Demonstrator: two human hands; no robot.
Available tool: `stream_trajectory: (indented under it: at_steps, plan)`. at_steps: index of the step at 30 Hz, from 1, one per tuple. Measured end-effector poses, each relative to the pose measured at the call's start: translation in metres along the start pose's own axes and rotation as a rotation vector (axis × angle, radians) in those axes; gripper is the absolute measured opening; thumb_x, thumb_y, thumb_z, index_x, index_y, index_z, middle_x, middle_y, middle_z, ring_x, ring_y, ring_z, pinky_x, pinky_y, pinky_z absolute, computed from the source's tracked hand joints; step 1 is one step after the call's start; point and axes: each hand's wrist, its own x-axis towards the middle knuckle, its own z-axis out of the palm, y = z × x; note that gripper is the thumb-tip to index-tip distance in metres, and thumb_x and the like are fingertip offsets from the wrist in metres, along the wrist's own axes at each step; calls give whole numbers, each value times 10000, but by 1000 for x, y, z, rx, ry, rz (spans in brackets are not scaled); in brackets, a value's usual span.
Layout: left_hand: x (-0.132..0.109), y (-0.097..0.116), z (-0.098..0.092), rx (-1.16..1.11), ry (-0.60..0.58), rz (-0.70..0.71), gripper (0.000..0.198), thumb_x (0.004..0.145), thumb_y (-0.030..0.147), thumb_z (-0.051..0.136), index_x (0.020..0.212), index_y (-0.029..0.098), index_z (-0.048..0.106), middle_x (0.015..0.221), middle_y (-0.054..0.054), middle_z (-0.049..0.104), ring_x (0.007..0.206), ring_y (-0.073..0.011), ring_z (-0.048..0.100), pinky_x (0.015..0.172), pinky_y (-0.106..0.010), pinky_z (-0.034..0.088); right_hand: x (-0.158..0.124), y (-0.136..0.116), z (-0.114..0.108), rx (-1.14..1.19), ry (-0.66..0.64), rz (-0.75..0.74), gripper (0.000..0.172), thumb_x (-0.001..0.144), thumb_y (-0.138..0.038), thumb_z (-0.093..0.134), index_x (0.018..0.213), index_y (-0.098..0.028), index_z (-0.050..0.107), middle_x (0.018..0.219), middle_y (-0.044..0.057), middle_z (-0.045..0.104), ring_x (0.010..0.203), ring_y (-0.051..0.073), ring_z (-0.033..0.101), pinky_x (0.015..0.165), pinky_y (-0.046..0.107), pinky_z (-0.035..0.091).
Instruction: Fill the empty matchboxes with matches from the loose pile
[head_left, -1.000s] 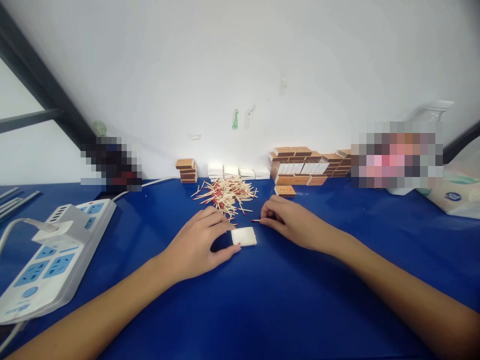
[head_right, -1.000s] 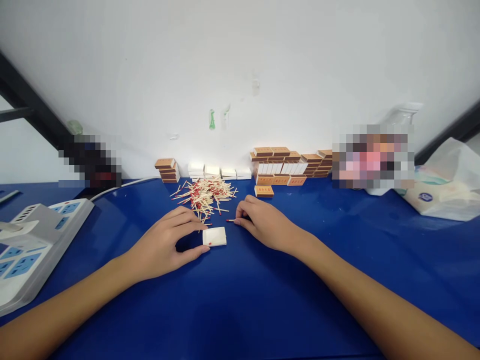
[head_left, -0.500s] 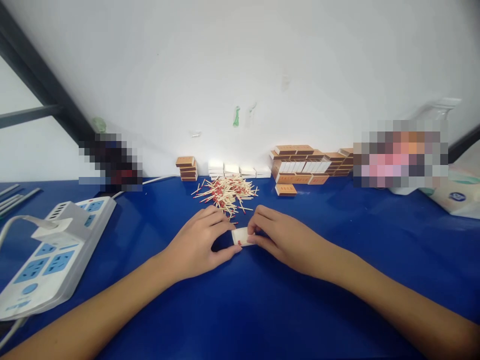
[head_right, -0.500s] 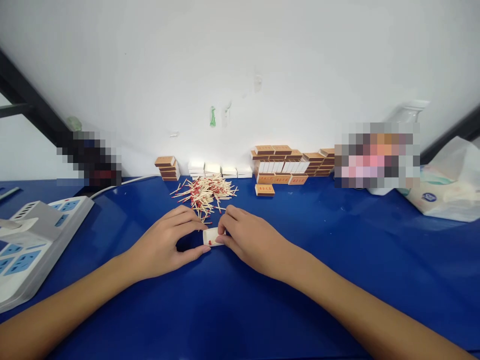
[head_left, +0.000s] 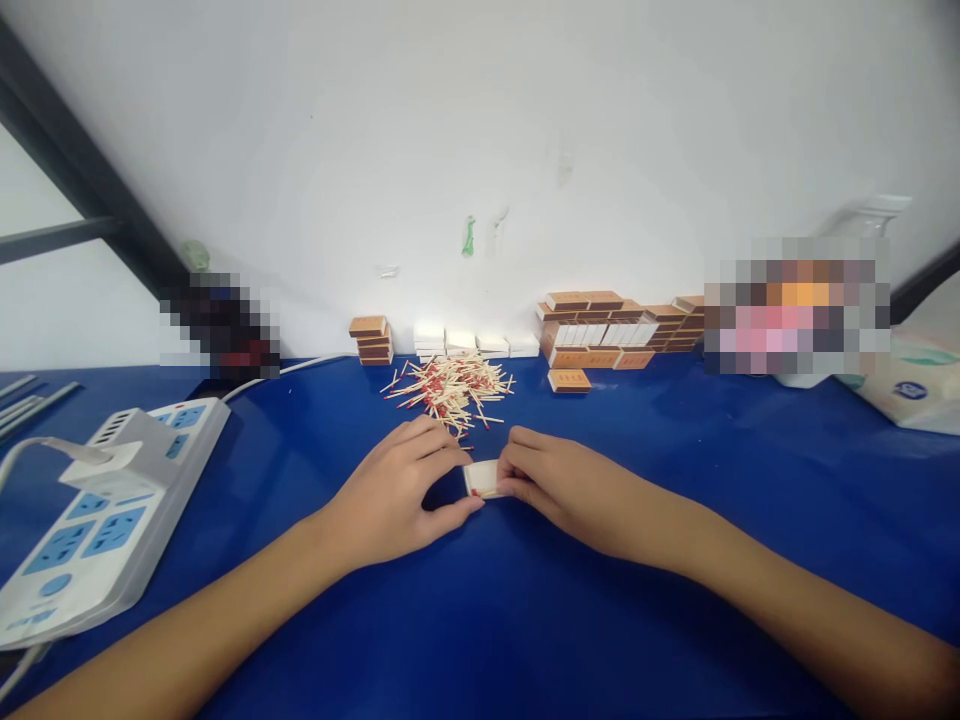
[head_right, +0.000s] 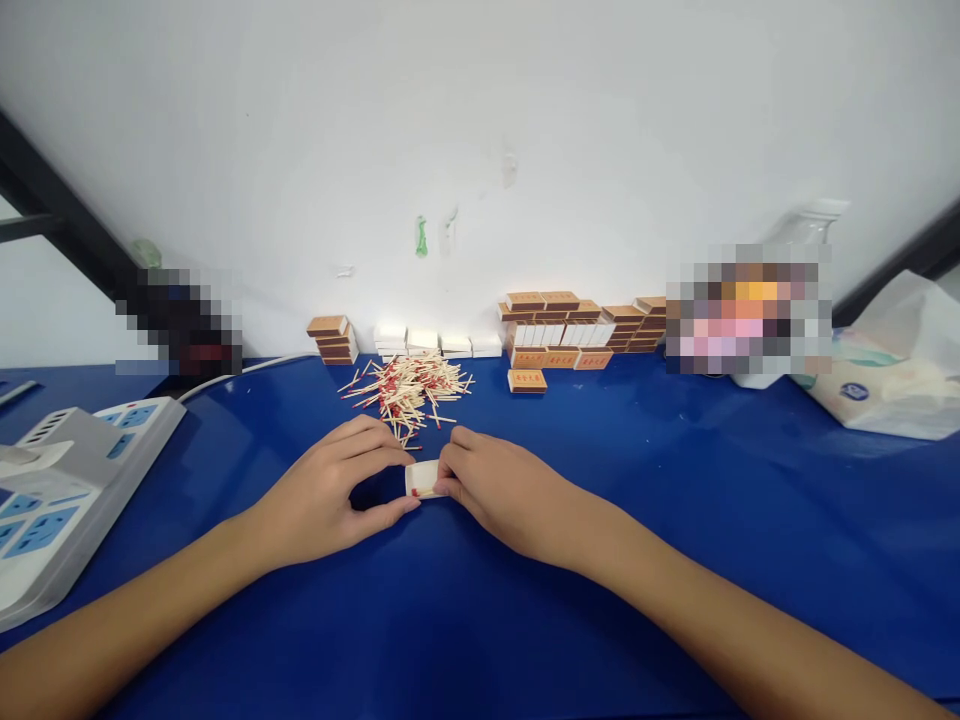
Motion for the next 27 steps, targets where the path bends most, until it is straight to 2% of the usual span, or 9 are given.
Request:
stream_trajectory:
  at_steps: [4,7,11,13,14,16,22,27]
  plan:
    - [0,1,0,3,-5,4,226,959,353,697,1084,165,706,1006,-84,699,987,-257,589,891,-433,525,0,-1,1,13,13,-11,206,1083,-230,481,956,-172,633,1029,70,616,832,190,602,750,333,473]
    - [1,1,-1,-16,5,6,218,953,342,706,1081,165,704,999,-77,703,980,-247,589,909,-428,524,2,-1,2,97,71,-18,155,1055,-220,538,949,-190,648,1001,43,628,799,165,600,711,304,451]
    - [1,1,-1,-28,-3,4,226,946,345,717,1091,172,707,1008,-76,713,976,-244,599,917,-428,523,19,10,4,184,322,61,110,1004,-281,641,918,-215,663,819,-7,606,716,154,566,653,285,411]
    - [1,2,-2,-27,-3,2,232,946,362,716,1085,176,712,1006,-79,715,980,-250,605,912,-433,526,32,22,7,145,436,97,74,992,-236,642,928,-207,667,850,7,605,722,156,560,667,289,415]
    - [1,2,-2,-28,-2,0,235,944,368,718,1081,177,713,1004,-80,715,982,-252,608,911,-435,527,38,27,8,106,452,89,53,983,-195,634,941,-200,666,901,21,608,739,156,563,688,292,422]
    - [1,2,-2,-28,0,-7,243,940,370,725,1087,178,713,1006,-80,717,990,-255,613,912,-437,528,47,37,12,25,440,73,64,979,-150,609,941,-184,649,955,42,604,766,162,572,726,302,434]
    - [-1,2,-3,-17,-16,5,256,939,370,729,1088,163,710,995,-78,705,993,-259,609,906,-432,521,46,47,14,-63,365,128,167,1024,-278,586,879,-194,582,926,49,608,743,176,564,677,305,415]
    - [-4,0,-2,-7,-30,18,271,962,395,697,1099,161,709,1012,-86,701,1000,-265,608,902,-432,518,46,54,-1,-42,290,-2,155,1060,-262,496,947,-192,577,1002,68,589,834,192,575,752,312,448]
